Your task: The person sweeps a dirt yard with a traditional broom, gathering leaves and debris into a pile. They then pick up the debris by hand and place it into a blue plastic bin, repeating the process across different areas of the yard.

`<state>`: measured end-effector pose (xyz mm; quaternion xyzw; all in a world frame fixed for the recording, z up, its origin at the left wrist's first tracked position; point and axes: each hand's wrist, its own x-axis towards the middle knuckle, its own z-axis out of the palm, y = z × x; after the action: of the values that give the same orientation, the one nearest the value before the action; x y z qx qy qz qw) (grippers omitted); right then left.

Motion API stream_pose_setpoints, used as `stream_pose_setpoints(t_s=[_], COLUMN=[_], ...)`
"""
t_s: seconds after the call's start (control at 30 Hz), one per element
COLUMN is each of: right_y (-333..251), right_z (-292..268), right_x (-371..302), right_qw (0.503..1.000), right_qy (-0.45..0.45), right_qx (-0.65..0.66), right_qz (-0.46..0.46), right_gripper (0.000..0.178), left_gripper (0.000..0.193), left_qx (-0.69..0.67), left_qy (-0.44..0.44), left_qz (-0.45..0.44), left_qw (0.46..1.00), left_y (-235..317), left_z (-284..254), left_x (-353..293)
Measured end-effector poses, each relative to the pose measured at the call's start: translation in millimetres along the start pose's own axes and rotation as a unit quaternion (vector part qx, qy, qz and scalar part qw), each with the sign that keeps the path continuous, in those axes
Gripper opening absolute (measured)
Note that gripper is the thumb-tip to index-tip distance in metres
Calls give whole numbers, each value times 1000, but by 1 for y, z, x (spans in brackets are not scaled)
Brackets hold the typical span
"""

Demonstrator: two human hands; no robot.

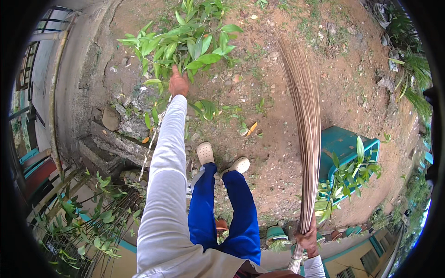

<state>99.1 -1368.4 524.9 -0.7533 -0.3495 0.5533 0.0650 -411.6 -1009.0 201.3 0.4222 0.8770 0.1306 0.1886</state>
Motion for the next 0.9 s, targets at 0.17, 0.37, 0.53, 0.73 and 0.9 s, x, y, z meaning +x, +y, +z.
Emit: stream_pose_setpoints(t_s=[0.17, 0.37, 0.53, 0.73, 0.9], right_y=[-124, -203, -197, -141, -142], right_z=[-43, -86, -101, -93, -112], right_x=[2, 20, -43, -97, -195], right_qw=[957, 911, 922, 965, 981], right_qy=[109, 42, -123, -116, -47], right_qx=[-199, -357, -327, -120, -112], right_qz=[-180, -201, -166, -202, -153], right_gripper=[95, 98, 101, 105, 105], left_gripper=[50, 47, 49, 43, 46], left_qx=[96, 125, 132, -19, 62], left_qy=[-6, -26, -82, -108, -117], left_qz=[107, 234, 365, 390, 516], left_qw=[990, 964, 918, 914, 846], left_y=[37, 115, 187, 255, 339], left_z=[-130, -282, -376, -398, -447], left_x=[-19, -61, -110, -169, -221])
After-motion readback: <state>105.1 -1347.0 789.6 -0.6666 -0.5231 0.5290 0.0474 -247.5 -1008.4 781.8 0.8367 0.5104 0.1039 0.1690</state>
